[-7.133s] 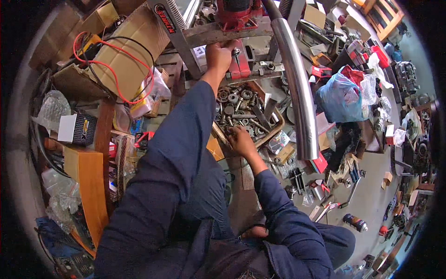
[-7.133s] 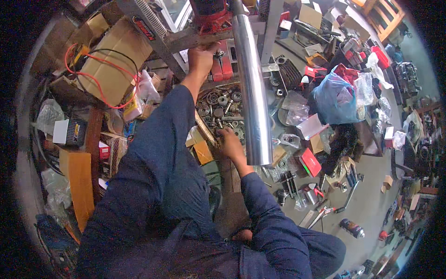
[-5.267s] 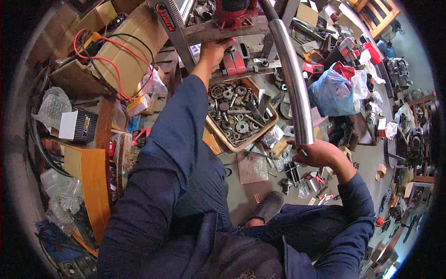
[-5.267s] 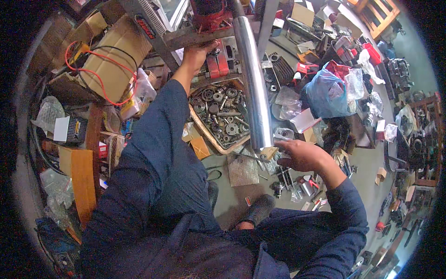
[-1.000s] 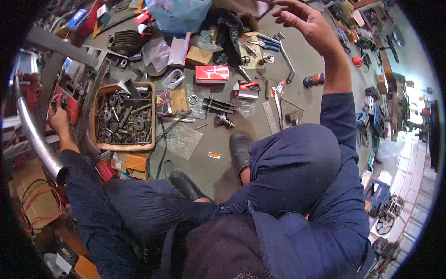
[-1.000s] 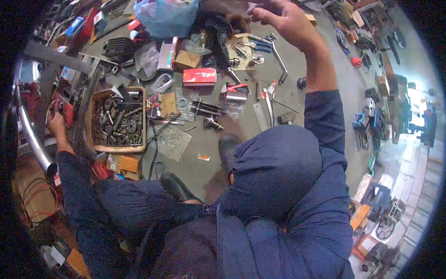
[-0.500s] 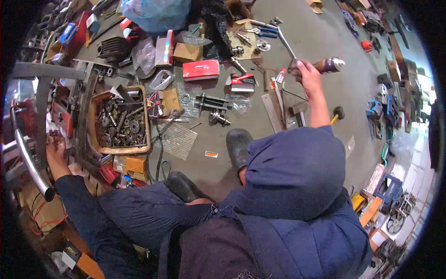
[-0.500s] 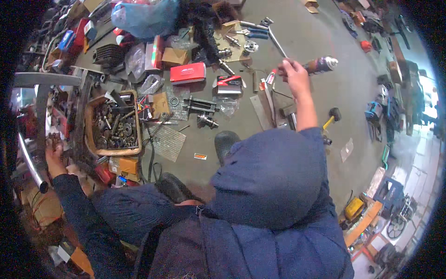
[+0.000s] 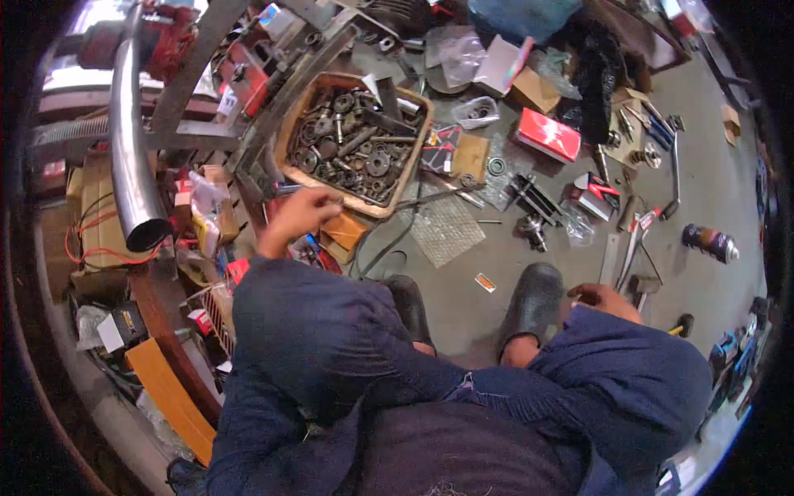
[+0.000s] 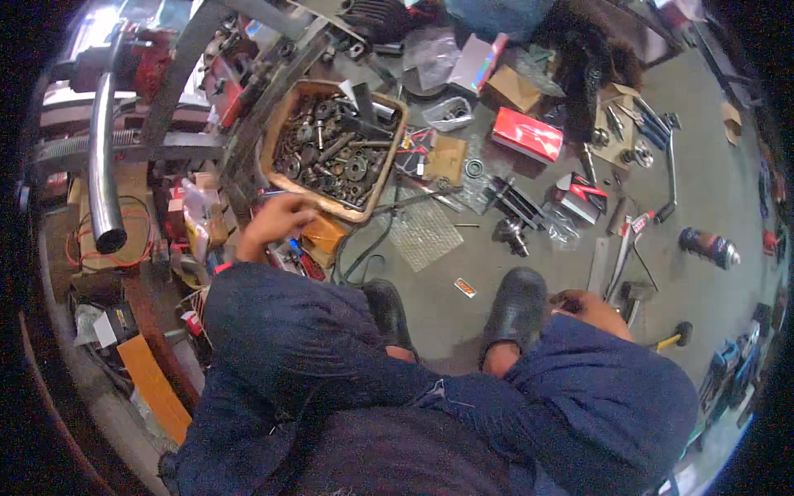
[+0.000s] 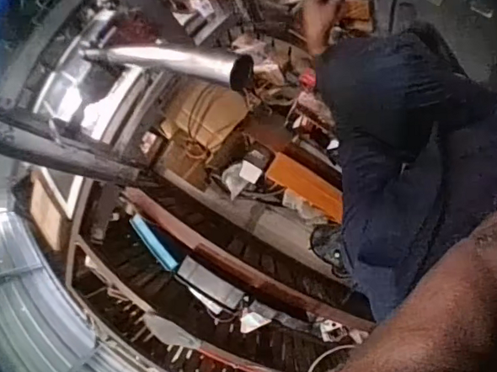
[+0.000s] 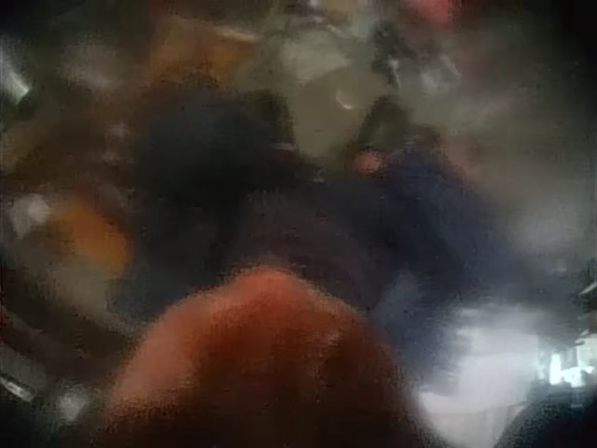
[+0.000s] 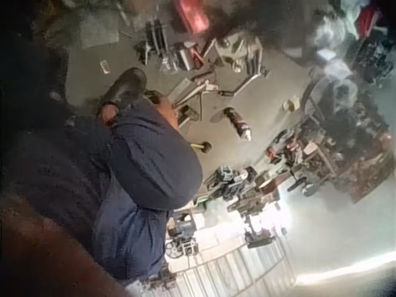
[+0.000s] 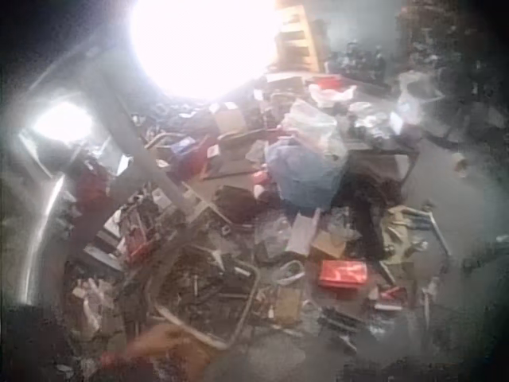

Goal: The person uses a specialized puller tool to separate or hold components on a camshaft and later works on engine assembly components, picking through a tray of metal gears and bolts and handling motorcycle parts by hand.

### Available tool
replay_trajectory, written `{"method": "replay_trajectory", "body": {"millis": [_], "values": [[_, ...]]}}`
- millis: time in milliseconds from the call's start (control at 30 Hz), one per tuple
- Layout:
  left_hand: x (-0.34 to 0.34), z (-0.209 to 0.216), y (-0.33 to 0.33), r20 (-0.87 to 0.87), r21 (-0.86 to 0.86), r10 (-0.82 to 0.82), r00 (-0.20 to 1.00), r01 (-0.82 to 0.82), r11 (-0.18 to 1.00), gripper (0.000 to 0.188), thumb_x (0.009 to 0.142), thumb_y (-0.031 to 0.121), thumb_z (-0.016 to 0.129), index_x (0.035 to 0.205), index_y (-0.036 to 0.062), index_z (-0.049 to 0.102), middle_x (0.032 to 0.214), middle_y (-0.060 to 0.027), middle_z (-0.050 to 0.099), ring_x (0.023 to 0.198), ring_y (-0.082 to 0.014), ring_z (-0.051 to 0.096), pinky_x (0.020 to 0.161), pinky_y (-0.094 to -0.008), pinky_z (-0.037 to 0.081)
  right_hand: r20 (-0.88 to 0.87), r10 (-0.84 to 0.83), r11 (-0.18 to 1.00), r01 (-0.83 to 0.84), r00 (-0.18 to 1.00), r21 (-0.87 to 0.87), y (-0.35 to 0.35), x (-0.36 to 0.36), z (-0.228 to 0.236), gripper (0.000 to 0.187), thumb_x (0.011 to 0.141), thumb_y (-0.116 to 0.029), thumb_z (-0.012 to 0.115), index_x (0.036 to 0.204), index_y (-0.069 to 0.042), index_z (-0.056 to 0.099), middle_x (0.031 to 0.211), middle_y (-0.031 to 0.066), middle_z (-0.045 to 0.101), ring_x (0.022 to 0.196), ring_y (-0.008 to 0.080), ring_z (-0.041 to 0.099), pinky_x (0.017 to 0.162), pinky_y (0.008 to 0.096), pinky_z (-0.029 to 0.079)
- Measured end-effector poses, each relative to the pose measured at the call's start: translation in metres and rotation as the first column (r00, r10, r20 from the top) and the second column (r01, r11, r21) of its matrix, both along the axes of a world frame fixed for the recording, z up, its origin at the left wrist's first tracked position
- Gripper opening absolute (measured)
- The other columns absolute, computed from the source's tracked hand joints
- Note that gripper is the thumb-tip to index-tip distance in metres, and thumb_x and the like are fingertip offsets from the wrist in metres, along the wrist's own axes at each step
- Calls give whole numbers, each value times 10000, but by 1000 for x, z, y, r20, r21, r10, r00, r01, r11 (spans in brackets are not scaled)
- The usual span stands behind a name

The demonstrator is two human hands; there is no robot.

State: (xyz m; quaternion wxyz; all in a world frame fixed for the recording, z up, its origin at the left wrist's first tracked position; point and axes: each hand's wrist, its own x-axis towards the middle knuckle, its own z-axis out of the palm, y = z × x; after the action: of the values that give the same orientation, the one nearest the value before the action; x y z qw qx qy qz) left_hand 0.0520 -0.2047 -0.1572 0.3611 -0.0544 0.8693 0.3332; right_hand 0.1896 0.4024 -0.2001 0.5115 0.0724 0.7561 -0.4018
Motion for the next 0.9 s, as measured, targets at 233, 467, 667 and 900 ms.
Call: {"method": "replay_trajectory", "body": {"millis": [233, 467, 667, 900], "values": [[-10, -79, 57, -463, -187, -282, 840, 219, 958, 173, 785, 112, 697, 938, 41, 656, 1244, -151, 571, 1185, -381, 506, 981, -446, 421, 91, -184, 965, 197, 979, -171, -19, 77, -71, 275, 889, -155, 701, 1094, -11, 586, 826, 55, 656, 750, 134, 614, 696, 290, 499], [-11, -104, 59, -630, -325, -435, 643, 291, 900, 200, 808, 69, 652, 985, 40, 565, 1490, -191, 358, 1414, -435, 268, 1082, -535, 310, 28, -181, 981, 182, 983, -73, -19, 91, -105, 312, 863, -312, 722, 966, -29, 640, 826, 60, 686, 776, 146, 642, 730, 317, 509], [-15, -94, 52, -581, -325, -404, 707, 254, 911, 170, 796, 88, 656, 956, 52, 609, 1342, -81, 524, 1240, -324, 457, 1013, -462, 390, 23, -203, 979, 204, 979, -26, -31, 75, -91, 185, 901, -185, 684, 903, -5, 642, 793, 69, 698, 709, 119, 635, 675, 292, 515], [-13, -94, 48, -625, -301, -350, 697, 199, 933, 164, 804, 89, 640, 960, 55, 601, 1214, -96, 568, 1177, -338, 482, 1013, -464, 367, 124, -295, 949, 306, 947, -77, -17, 92, -114, 207, 896, -210, 697, 890, -6, 658, 787, 72, 708, 719, 129, 648, 678, 291, 513]]}}
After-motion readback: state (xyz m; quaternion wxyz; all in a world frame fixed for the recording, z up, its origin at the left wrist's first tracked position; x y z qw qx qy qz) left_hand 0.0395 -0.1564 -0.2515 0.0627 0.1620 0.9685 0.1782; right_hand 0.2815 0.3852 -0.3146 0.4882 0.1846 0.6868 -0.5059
